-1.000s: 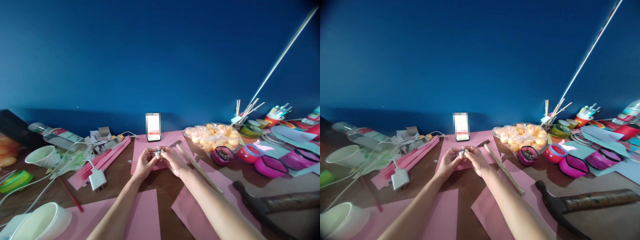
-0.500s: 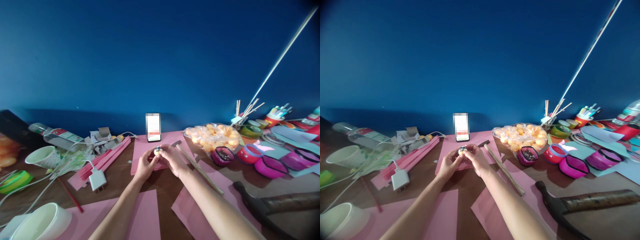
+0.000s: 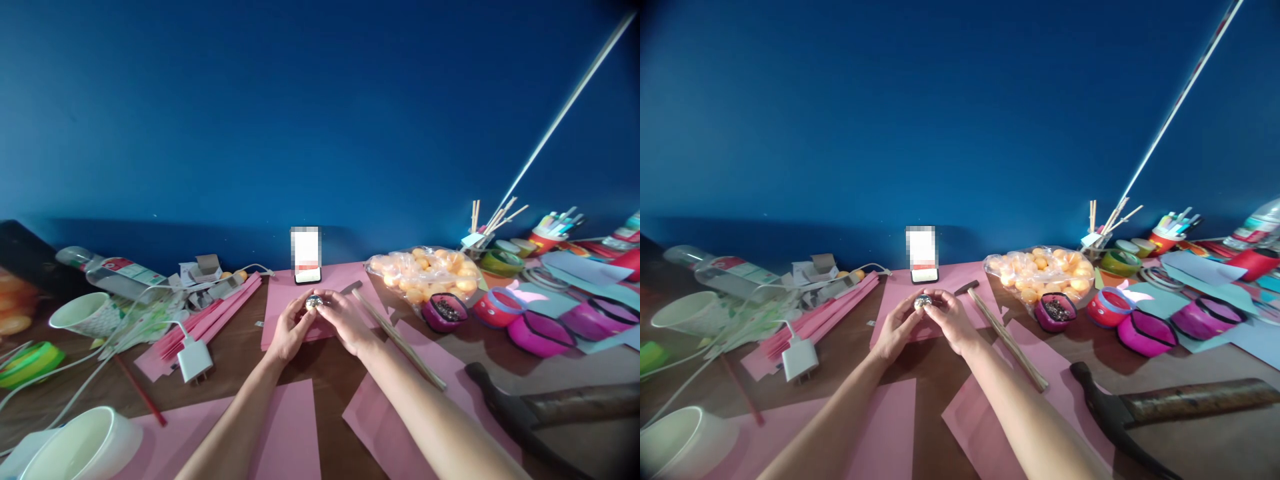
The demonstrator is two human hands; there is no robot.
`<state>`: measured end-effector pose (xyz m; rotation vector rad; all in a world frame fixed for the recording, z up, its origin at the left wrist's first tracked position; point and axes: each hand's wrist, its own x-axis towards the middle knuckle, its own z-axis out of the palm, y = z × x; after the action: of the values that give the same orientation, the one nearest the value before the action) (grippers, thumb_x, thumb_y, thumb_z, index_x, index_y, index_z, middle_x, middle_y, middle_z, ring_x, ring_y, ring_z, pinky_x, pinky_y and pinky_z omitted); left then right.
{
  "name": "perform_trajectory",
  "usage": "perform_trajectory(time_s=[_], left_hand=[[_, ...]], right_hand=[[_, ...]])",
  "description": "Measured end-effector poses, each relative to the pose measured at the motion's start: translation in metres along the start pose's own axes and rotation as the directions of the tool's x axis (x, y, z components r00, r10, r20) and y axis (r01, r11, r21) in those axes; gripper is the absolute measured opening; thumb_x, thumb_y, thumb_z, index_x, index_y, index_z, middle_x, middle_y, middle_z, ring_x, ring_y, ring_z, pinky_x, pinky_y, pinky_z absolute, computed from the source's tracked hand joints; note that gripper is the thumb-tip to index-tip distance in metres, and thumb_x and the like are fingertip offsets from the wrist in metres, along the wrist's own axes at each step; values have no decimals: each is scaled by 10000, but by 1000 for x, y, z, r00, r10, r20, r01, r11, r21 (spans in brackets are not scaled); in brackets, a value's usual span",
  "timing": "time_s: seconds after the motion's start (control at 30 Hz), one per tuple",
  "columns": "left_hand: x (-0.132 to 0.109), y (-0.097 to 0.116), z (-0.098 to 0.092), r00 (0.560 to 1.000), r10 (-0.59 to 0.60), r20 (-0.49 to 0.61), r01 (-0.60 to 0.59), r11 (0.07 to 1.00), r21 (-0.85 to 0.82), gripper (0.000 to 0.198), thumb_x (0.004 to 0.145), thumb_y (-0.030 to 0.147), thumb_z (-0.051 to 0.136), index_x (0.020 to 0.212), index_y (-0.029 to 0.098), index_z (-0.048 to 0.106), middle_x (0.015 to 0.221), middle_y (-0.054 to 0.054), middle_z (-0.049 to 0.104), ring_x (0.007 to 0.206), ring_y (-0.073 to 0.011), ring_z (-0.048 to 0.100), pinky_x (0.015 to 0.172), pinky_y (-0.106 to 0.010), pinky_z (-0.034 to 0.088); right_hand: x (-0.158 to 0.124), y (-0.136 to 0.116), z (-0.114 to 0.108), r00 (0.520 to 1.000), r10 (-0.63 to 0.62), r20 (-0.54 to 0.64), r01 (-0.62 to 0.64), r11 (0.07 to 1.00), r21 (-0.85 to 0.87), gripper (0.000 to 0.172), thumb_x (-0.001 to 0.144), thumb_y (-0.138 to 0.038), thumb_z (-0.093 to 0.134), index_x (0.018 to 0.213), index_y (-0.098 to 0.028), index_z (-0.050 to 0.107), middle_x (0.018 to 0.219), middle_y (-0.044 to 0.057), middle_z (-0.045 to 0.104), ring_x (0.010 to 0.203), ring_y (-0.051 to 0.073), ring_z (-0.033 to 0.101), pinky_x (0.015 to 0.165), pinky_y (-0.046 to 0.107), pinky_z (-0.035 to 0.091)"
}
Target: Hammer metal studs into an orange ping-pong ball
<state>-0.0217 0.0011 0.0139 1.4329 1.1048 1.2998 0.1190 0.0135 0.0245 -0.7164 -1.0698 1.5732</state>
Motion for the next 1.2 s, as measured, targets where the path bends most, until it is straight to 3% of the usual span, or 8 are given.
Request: perform_trajectory(time_s=[0.17,0.43,1.03,1.2], left_hand=[[-1,4,-1,999,-27,46,30,998,-55,447,767,365,558,1181,196,544,1155,-73,584,1067,-231,524,929,-351,399],[-1,2,2,1000,5,-13,-5,1000,-18,428,775,375,542,1143,159,565,1156,-92,595,1107,-237,511,950,-350,379],[0,-1,0,1000,11,-18,-12,997,-80,425,794,377,527,1162,167,558,1125,-87,616,1038,-233,551,901,-327,412],[-1,0,0,998,-5,-68,-1,996,-87,430,825,419,451,1135,150,581,1086,-90,635,1014,-235,559,898,-341,408]], right_hand=[[-2,1,0,999,-30,11,30,999,-18,292,701,-269,674,976,-204,600,978,37,658,950,173,591,885,332,434],[3,5,0,1000,4,-9,-4,1000,4,301,675,-318,695,941,-206,610,912,25,667,834,174,620,817,339,467],[1,7,1,999,-38,32,38,999,-4,307,681,-258,700,967,-204,602,960,35,657,924,181,600,889,353,442],[0,4,3,998,-40,50,41,999,-23,308,682,-275,700,963,-193,604,964,42,664,880,179,620,873,362,462]])
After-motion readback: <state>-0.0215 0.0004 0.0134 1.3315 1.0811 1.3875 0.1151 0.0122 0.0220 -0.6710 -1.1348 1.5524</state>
